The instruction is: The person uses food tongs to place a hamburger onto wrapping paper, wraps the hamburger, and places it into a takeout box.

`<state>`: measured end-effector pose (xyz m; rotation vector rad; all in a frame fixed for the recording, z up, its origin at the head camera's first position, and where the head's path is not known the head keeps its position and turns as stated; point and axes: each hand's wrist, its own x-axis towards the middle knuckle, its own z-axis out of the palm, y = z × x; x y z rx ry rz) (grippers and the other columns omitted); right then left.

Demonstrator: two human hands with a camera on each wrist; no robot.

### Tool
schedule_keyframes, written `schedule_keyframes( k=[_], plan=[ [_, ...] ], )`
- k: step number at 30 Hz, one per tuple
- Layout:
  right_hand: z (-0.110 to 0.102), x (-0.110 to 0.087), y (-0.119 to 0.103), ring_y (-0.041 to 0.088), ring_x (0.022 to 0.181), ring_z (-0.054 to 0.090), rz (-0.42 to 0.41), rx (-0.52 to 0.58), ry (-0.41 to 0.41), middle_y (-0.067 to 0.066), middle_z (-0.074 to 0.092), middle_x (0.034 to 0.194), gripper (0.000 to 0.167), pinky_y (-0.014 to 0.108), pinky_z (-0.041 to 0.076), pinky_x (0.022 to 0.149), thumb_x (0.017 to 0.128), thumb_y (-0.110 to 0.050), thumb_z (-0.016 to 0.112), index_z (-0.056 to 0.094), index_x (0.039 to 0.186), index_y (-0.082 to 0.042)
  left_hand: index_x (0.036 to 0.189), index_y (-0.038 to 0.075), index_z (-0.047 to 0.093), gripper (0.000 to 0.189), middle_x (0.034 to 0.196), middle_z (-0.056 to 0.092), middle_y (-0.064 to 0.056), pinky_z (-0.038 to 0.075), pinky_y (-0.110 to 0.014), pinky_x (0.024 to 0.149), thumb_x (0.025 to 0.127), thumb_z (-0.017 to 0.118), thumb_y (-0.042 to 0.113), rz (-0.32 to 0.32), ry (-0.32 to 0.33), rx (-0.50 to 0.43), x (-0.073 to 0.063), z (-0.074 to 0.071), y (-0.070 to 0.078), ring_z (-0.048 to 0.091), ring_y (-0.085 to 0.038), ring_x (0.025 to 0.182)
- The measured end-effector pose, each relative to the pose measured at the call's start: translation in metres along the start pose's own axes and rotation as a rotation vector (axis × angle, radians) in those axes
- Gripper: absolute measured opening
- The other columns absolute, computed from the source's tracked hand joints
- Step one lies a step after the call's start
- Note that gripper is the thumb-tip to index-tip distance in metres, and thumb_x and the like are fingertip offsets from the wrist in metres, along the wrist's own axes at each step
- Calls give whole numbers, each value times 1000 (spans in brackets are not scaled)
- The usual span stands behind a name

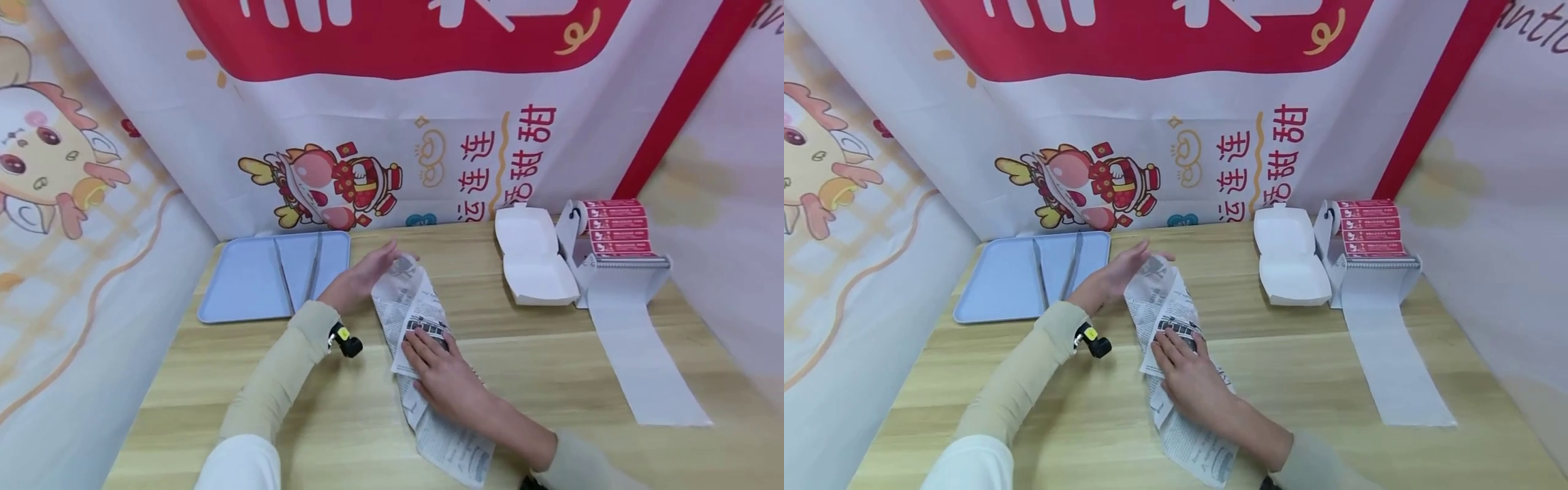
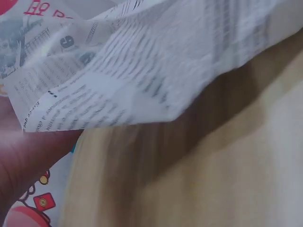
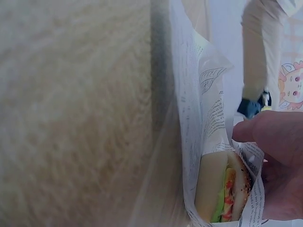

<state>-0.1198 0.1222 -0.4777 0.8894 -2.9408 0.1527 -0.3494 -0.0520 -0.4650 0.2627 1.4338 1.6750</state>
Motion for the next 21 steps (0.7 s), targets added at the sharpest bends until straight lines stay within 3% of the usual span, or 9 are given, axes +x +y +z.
schedule_keyframes(
  k=[2, 6, 10, 14, 18, 19, 21],
  plan=[
    [0, 1, -1, 28, 150, 32, 1, -3, -11, 10, 37, 160, 62, 62, 33, 115, 98, -32, 62, 41, 152, -9, 152, 0, 32, 80, 120, 63, -8, 55, -34, 90, 103, 20, 62, -76, -65, 30, 5, -2, 11, 64, -21, 107],
    [-1, 0, -1, 28, 151, 30, 7, 2, -17, 10, 36, 161, 62, 62, 32, 115, 98, -32, 61, 40, 152, -9, 147, -5, 36, 76, 116, 64, -9, 53, -36, 92, 105, 20, 57, -217, -139, 258, 17, 2, 42, 64, -21, 106],
    [0, -1, -1, 27, 151, 30, 13, 4, -15, 10, 36, 161, 63, 62, 32, 115, 98, -31, 62, 40, 152, -9, 145, 3, 45, 55, 128, 57, -10, 53, -37, 93, 104, 42, 39, -348, -132, 566, 30, 14, 74, 58, -23, 111],
    [2, -1, 0, 27, 150, 32, 6, -9, -8, 10, 37, 160, 63, 61, 33, 115, 98, -32, 62, 41, 152, -9, 133, 10, 58, 42, 131, 57, -10, 55, -37, 93, 97, 60, 30, -459, -115, 1019, 49, 35, 92, 59, -24, 112],
    [4, -1, 1, 27, 149, 34, 1, -36, 6, 9, 39, 159, 62, 61, 36, 113, 97, -33, 63, 43, 151, -9, 122, 16, 65, 31, 129, 59, -6, 49, -38, 102, 93, 65, 27, -536, -209, 1561, 69, 60, 94, 56, -21, 115],
    [5, -1, 1, 27, 148, 35, 0, -43, 12, 9, 40, 159, 62, 60, 36, 113, 97, -33, 63, 43, 151, -9, 120, 18, 66, 30, 130, 59, -3, 47, -38, 104, 91, 66, 22, -545, -215, 1642, 73, 65, 93, 55, -20, 116],
    [5, 0, 1, 26, 148, 35, 2, -55, 15, 9, 40, 159, 62, 60, 37, 112, 97, -34, 62, 43, 151, -10, 117, 21, 70, 34, 130, 59, 0, 44, -38, 105, 84, 69, 10, -565, -202, 1714, 79, 72, 90, 51, -19, 118]
  ],
)
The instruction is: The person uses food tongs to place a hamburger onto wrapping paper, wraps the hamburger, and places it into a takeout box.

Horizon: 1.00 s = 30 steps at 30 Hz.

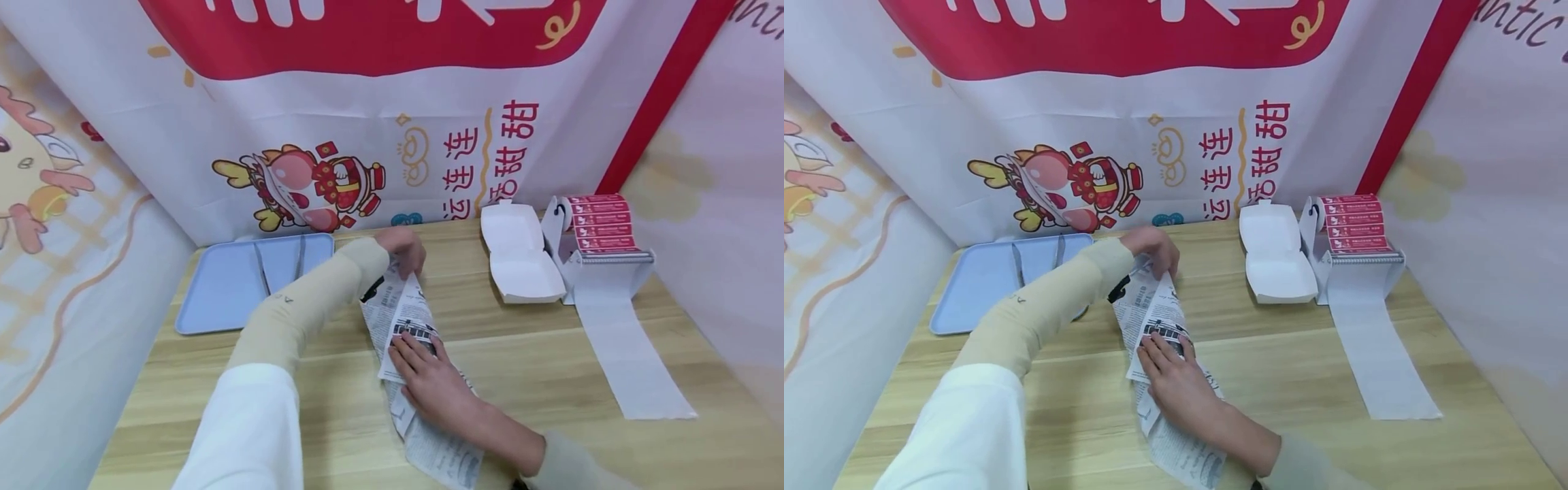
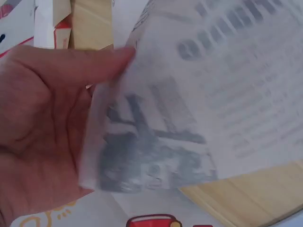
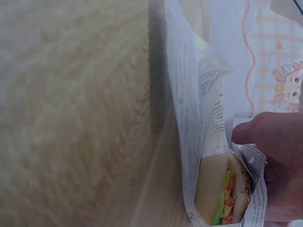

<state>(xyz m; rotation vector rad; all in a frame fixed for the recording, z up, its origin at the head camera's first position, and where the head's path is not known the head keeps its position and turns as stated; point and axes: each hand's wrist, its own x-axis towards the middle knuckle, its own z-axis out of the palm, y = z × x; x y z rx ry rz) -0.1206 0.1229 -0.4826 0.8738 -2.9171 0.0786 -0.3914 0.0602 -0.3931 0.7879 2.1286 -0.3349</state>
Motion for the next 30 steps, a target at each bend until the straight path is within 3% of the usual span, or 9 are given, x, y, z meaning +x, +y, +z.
schedule_keyframes(
  k=[3, 5, 9, 12, 16, 20, 22, 25, 30],
  plan=[
    [-1, 1, -4, 25, 149, 33, 1, -5, -8, 8, 38, 160, 62, 59, 36, 113, 98, -35, 61, 42, 152, -10, 107, 25, 74, 37, 123, 62, 2, 47, -36, 98, 79, 71, 1, -58, 37, -67, 3, 5, -1, 53, -19, 114],
    [-1, 1, -6, 25, 150, 32, 5, -9, -19, 7, 36, 161, 62, 59, 35, 114, 99, -35, 60, 40, 153, -11, 100, 24, 72, 28, 113, 62, 0, 48, -34, 91, 81, 71, 3, -32, 57, -94, 5, 9, -6, 55, -19, 106],
    [-3, 1, -7, 25, 151, 31, 12, -9, -32, 8, 35, 161, 62, 59, 34, 115, 99, -35, 59, 39, 153, -11, 95, 22, 73, 17, 102, 66, 2, 48, -30, 87, 87, 68, 8, 171, 158, -89, 9, 17, -19, 60, -17, 97],
    [-4, 0, -6, 26, 150, 32, 19, -4, -25, 8, 36, 161, 62, 60, 33, 115, 98, -34, 60, 41, 152, -11, 99, 19, 77, 24, 105, 72, 1, 52, -30, 91, 87, 66, 2, 313, 285, -52, 6, 21, -23, 64, -17, 99],
    [-4, 0, -3, 27, 150, 32, 30, 6, -23, 9, 36, 161, 63, 61, 32, 116, 98, -33, 62, 41, 152, -10, 103, 17, 78, 28, 109, 74, -1, 54, -30, 93, 88, 64, -1, 410, 452, 103, -11, 24, -17, 66, -17, 103],
    [-6, 3, 3, 27, 150, 31, 35, 44, -26, 10, 36, 161, 62, 62, 32, 116, 98, -31, 61, 41, 152, -9, 98, 15, 80, 21, 99, 76, 0, 55, -27, 80, 92, 63, 4, 472, 567, 321, -35, 28, -3, 65, -14, 85],
    [-8, 5, 6, 28, 150, 32, 35, 66, -21, 11, 37, 160, 61, 62, 32, 115, 98, -31, 62, 42, 151, -8, 96, 14, 78, 19, 93, 75, -1, 52, -27, 72, 93, 62, 3, 476, 577, 387, -45, 30, 3, 60, -14, 76],
    [-10, 6, 8, 28, 149, 33, 37, 81, -24, 11, 39, 159, 61, 63, 34, 114, 98, -31, 62, 43, 151, -7, 99, 12, 75, 20, 92, 73, -2, 49, -29, 68, 91, 60, 3, 452, 541, 404, -53, 34, 10, 54, -16, 74],
    [-7, 5, 6, 28, 150, 32, 33, 84, -43, 11, 38, 160, 61, 64, 33, 114, 98, -31, 61, 42, 151, -7, 113, 18, 71, 25, 102, 72, 0, 54, -31, 78, 94, 62, 31, 376, 486, 416, -53, 45, 24, 62, -14, 84]
  ],
)
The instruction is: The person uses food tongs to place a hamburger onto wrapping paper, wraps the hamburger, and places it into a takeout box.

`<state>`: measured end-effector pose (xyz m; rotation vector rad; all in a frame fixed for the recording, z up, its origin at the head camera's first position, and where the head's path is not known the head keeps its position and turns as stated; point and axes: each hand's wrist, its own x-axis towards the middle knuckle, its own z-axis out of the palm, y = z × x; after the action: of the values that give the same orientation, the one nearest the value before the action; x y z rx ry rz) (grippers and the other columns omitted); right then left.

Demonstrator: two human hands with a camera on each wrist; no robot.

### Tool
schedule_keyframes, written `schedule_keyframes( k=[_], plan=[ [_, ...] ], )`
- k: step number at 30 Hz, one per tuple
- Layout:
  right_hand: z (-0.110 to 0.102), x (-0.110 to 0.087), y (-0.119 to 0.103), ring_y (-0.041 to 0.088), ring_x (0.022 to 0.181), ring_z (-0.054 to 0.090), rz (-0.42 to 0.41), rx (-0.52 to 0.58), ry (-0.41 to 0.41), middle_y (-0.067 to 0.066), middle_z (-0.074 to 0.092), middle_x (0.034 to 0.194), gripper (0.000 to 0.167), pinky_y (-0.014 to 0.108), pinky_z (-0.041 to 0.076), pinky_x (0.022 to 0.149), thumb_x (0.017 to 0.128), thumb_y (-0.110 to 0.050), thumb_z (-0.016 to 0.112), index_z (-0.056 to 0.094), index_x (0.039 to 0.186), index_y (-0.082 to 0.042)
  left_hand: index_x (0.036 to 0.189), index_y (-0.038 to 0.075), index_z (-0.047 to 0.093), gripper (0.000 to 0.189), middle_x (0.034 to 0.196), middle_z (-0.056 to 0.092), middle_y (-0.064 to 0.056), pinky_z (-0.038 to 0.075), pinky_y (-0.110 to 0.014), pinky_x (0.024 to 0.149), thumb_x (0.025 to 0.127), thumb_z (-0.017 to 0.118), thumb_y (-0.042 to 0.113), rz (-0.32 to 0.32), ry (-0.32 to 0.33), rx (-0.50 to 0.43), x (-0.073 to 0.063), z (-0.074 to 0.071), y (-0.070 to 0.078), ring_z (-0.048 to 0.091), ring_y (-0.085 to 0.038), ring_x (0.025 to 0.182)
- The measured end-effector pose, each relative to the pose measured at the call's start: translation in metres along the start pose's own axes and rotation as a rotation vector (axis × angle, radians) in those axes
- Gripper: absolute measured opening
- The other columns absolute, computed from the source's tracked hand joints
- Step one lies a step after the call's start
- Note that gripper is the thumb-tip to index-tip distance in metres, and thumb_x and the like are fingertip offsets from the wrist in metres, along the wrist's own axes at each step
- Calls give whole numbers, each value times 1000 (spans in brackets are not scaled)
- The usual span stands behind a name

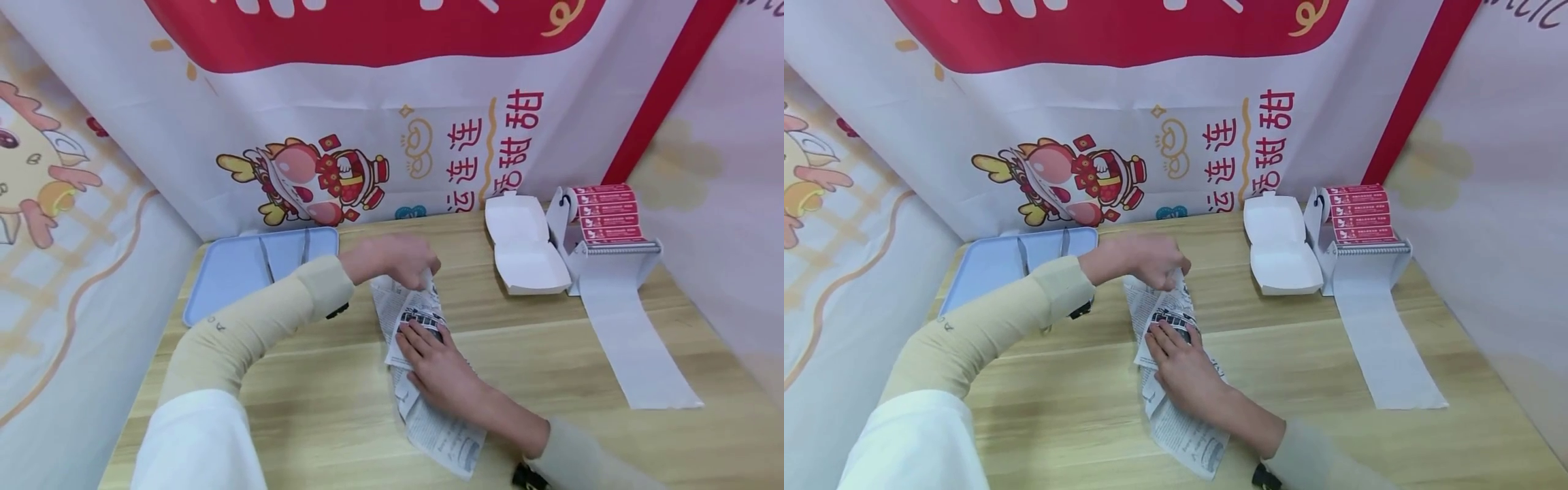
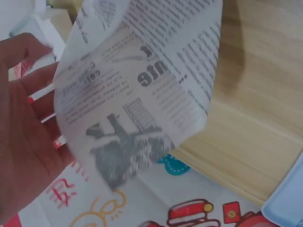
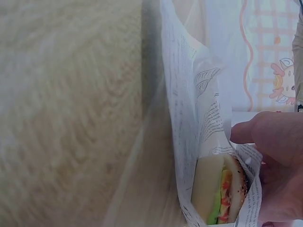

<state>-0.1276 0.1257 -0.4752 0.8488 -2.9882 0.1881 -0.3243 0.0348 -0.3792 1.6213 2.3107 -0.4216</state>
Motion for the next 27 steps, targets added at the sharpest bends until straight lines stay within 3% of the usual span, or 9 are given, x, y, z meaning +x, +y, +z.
schedule_keyframes(
  k=[2, 5, 10, 14, 18, 23, 27],
  plan=[
    [1, 0, -1, 29, 150, 32, 1, 0, 7, 11, 37, 160, 62, 64, 33, 114, 98, -31, 62, 41, 151, -7, 110, 19, 72, 35, 99, 73, 2, 55, -31, 77, 93, 63, 48, -33, 2, 70, 3, 3, 11, 64, -14, 83],
    [3, -1, -1, 29, 150, 32, 7, 5, 21, 12, 37, 160, 63, 64, 32, 114, 98, -31, 62, 41, 151, -7, 98, 20, 72, 42, 91, 72, 3, 55, -32, 68, 90, 62, 61, -69, 42, 200, 8, 11, 27, 63, -13, 76],
    [4, -2, -1, 29, 149, 34, 4, 4, 45, 12, 38, 159, 63, 64, 32, 114, 97, -31, 63, 42, 151, -7, 93, 22, 72, 34, 94, 73, 4, 55, -33, 66, 92, 63, 54, -53, 63, 359, 17, 24, 43, 57, -13, 70],
    [5, -2, 0, 29, 147, 36, -4, 3, 63, 13, 41, 158, 63, 63, 33, 113, 96, -30, 64, 43, 150, -6, 96, 18, 71, 16, 100, 73, 1, 57, -34, 71, 96, 62, 31, -19, 1, 314, 26, 21, 47, 62, -16, 77],
    [4, -2, 1, 29, 147, 37, -7, 6, 62, 13, 41, 157, 62, 64, 34, 113, 96, -29, 65, 44, 150, -6, 91, 15, 67, 9, 96, 69, -1, 56, -33, 68, 95, 59, 15, -47, -50, 221, 35, 13, 44, 62, -18, 79],
    [4, -2, 2, 29, 147, 36, -14, 10, 50, 12, 41, 158, 63, 64, 35, 112, 96, -30, 65, 43, 150, -6, 73, 19, 62, 22, 76, 58, 5, 39, -27, 60, 93, 68, 26, -74, -177, 76, 44, 12, 34, 48, -13, 69],
    [4, -1, 1, 29, 147, 37, -17, 9, 53, 12, 41, 158, 62, 64, 35, 112, 96, -29, 65, 44, 149, -6, 73, 20, 67, 22, 80, 65, 6, 42, -26, 61, 90, 74, 33, -28, -166, 93, 45, 17, 29, 50, -11, 69]
  ],
)
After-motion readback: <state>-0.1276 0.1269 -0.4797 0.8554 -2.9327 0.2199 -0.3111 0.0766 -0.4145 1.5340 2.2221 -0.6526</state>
